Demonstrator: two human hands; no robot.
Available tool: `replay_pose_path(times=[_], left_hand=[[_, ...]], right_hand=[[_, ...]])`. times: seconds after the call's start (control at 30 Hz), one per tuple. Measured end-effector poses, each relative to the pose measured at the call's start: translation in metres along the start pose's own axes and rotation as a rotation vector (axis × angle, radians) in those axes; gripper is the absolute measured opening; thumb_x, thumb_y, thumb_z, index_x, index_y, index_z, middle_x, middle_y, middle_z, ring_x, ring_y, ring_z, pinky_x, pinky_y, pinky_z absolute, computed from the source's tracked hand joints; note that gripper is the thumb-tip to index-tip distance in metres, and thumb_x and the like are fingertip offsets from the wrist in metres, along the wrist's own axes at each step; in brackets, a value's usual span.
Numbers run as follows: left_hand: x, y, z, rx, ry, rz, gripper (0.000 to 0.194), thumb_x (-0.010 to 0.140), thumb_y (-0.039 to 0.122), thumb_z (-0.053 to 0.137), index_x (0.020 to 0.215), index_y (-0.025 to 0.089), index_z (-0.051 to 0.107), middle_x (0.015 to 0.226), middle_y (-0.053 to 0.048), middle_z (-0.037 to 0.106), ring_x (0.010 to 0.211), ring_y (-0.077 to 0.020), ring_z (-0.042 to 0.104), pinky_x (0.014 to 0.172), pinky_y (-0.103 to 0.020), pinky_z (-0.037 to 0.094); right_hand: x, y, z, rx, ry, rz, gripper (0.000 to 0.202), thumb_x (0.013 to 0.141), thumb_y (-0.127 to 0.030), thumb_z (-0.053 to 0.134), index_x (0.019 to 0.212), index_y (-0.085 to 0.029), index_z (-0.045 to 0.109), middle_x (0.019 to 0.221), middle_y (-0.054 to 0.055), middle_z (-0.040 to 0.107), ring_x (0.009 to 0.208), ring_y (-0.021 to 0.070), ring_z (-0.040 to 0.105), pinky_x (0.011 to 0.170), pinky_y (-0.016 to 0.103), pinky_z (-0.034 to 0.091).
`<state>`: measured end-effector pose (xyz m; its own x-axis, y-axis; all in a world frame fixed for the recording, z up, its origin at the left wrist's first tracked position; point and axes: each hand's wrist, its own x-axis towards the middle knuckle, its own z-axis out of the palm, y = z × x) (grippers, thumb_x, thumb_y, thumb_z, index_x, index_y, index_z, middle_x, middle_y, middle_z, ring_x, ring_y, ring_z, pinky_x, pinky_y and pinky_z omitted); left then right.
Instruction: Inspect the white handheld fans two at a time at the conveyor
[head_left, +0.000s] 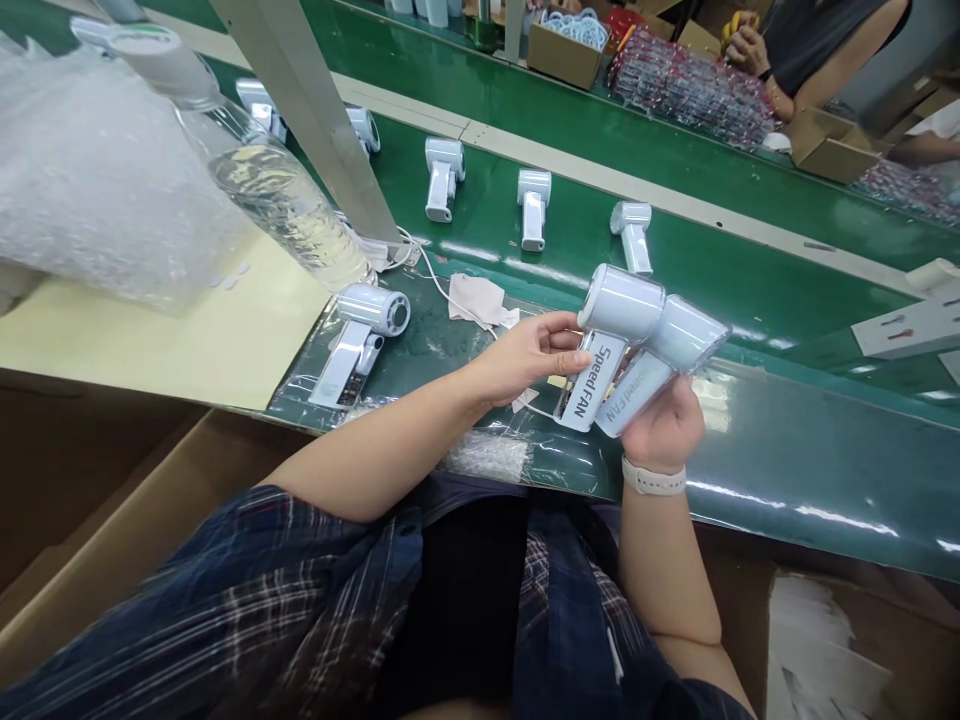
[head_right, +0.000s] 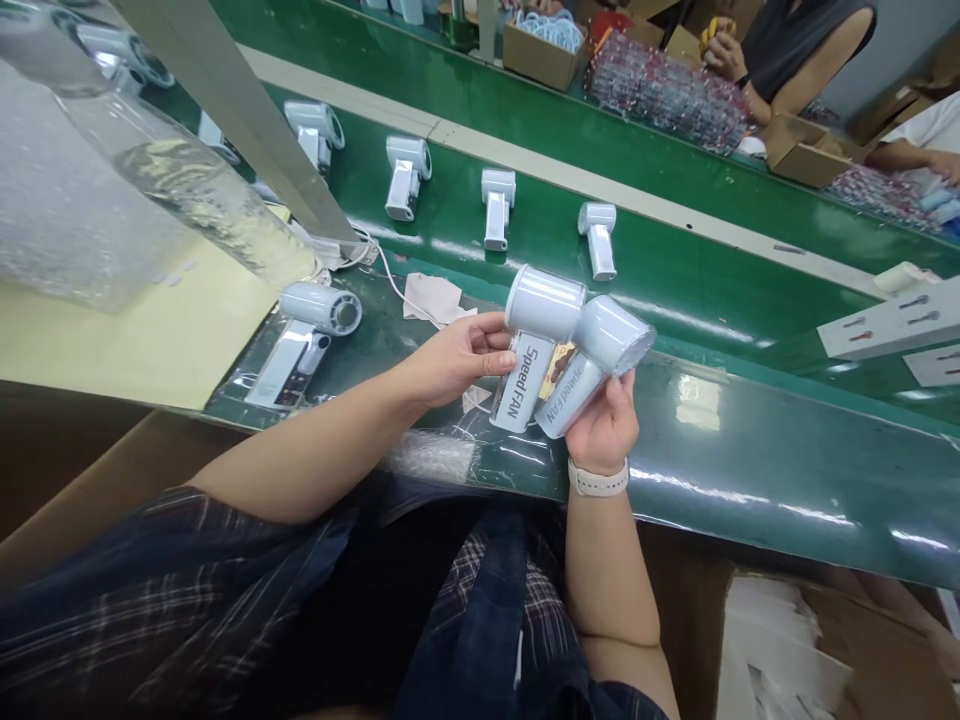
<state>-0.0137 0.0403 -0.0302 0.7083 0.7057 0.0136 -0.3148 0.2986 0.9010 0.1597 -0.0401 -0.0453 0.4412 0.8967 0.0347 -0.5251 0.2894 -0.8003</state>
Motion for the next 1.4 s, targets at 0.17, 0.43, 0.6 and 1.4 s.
replay_pose_path(times=[0.17, 0.43, 0.6, 1.4], left_hand=[[0.001, -0.004, -0.002, 0.011, 0.009, -0.006, 0.072, 0.066, 0.052, 0.095, 0.119, 0.013, 0.065, 0.101, -0.010, 0.077, 0.095, -0.0200, 0.074, 0.085, -0.033, 0.057], [0.002, -0.006, -0.004, 0.039, 0.028, -0.017, 0.070, 0.066, 0.053, 0.095, 0.116, 0.014, 0.065, 0.102, -0.010, 0.077, 0.094, -0.0200, 0.074, 0.084, -0.033, 0.057], [0.001, -0.004, -0.003, 0.053, 0.044, -0.015, 0.065, 0.067, 0.052, 0.094, 0.113, 0.015, 0.066, 0.099, -0.009, 0.078, 0.092, -0.0190, 0.074, 0.087, -0.035, 0.058], [-0.005, -0.006, 0.004, 0.871, 0.165, 0.736, 0.015, 0.092, 0.033, 0.072, 0.106, 0.030, 0.078, 0.128, -0.006, 0.077, 0.135, -0.0252, 0.063, 0.129, -0.058, 0.030]], right_hand=[[0.002, 0.002, 0.000, 0.018, 0.039, -0.023, 0.024, 0.089, -0.030, 0.059, 0.110, -0.031, 0.071, 0.102, 0.000, 0.076, 0.091, 0.0213, 0.072, 0.093, 0.046, 0.059], [0.003, 0.005, 0.001, -0.029, 0.080, 0.002, 0.023, 0.090, -0.023, 0.056, 0.107, -0.029, 0.070, 0.088, -0.002, 0.078, 0.088, 0.0180, 0.075, 0.090, 0.041, 0.062], [0.004, 0.006, -0.001, -0.039, 0.055, 0.031, 0.024, 0.084, -0.029, 0.059, 0.106, -0.031, 0.069, 0.089, -0.003, 0.078, 0.081, 0.0199, 0.075, 0.086, 0.045, 0.065], [-0.016, 0.000, -0.019, -0.586, -0.201, -0.467, 0.065, 0.063, -0.038, 0.095, 0.116, -0.034, 0.059, 0.128, 0.005, 0.073, 0.130, 0.0299, 0.066, 0.121, 0.060, 0.042]])
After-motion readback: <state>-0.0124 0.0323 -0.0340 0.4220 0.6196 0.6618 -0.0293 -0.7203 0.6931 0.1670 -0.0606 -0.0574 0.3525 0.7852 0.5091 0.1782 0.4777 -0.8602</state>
